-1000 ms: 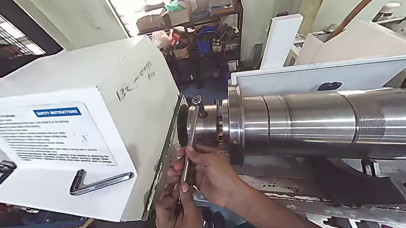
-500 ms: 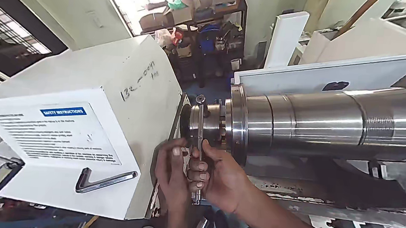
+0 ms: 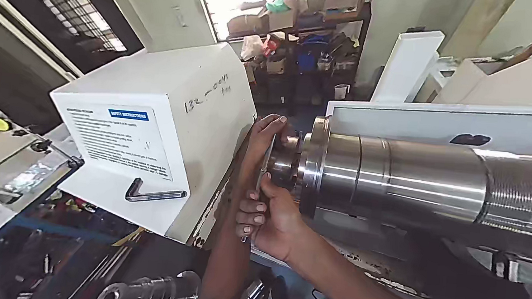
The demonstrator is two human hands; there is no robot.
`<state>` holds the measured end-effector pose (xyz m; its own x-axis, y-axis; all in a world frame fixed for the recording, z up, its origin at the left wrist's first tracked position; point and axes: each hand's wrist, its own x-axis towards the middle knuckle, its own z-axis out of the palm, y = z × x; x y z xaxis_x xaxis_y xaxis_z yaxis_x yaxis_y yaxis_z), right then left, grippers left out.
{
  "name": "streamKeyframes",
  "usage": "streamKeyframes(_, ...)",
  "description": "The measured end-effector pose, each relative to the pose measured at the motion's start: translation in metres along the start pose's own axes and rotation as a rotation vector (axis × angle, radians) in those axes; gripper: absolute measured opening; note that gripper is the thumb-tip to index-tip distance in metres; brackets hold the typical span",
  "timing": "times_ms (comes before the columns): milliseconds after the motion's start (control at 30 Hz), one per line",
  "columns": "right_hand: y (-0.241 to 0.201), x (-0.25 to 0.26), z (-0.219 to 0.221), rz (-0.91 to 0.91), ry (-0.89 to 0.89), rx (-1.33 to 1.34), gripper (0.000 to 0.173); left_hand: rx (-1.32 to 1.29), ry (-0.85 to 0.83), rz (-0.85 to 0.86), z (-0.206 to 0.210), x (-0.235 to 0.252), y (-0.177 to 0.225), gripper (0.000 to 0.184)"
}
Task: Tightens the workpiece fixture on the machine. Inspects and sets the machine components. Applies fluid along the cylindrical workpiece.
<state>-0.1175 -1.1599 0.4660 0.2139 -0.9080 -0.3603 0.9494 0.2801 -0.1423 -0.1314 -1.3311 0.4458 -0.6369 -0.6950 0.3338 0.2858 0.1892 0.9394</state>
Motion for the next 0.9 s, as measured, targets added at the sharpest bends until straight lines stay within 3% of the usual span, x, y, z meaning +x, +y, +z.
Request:
streamKeyframes(67, 0.000, -0.001, 0.003, 0.001, 0.012, -0.008, 0.061, 0.046, 0.167, -0.153, 0.021, -0.012, 0.019, 0.025)
streamKeyframes(133, -0.003, -0.003, 0.003, 0.003, 0.029, -0.045, 0.060, -0.133, -0.011, 0.113, -0.001, 0.006, -0.016, 0.026)
streamKeyframes(167, -0.007, -0.006, 0.002, 0.016, 0.031, -0.071, 0.059, -0.165, -0.053, 0.152, -0.004, 0.010, -0.022, 0.027)
streamKeyframes(300, -0.031, -0.024, -0.012, 0.091, -0.008, -0.204, 0.059, 0.096, 0.192, -0.162, 0.053, -0.043, 0.043, 0.023)
streamKeyframes(400, -0.035, -0.027, -0.012, 0.075, -0.012, -0.265, 0.057, 0.113, 0.191, -0.119, 0.063, -0.060, 0.054, 0.020)
streamKeyframes(567, -0.032, -0.026, -0.013, 0.075, -0.017, -0.217, 0.059, 0.038, 0.179, -0.091, 0.052, -0.053, 0.041, 0.019)
streamKeyframes(700, -0.030, -0.025, -0.015, 0.054, -0.027, -0.196, 0.057, -0.131, 0.112, 0.144, 0.014, -0.004, -0.017, 0.026)
streamKeyframes(767, -0.029, -0.026, -0.013, 0.045, 0.011, -0.207, 0.057, -0.062, 0.149, 0.018, 0.018, -0.007, -0.004, 0.028)
streamKeyframes(900, -0.029, -0.025, -0.007, 0.041, 0.093, -0.270, 0.057, -0.108, 0.034, 0.172, 0.013, -0.029, -0.019, 0.025)
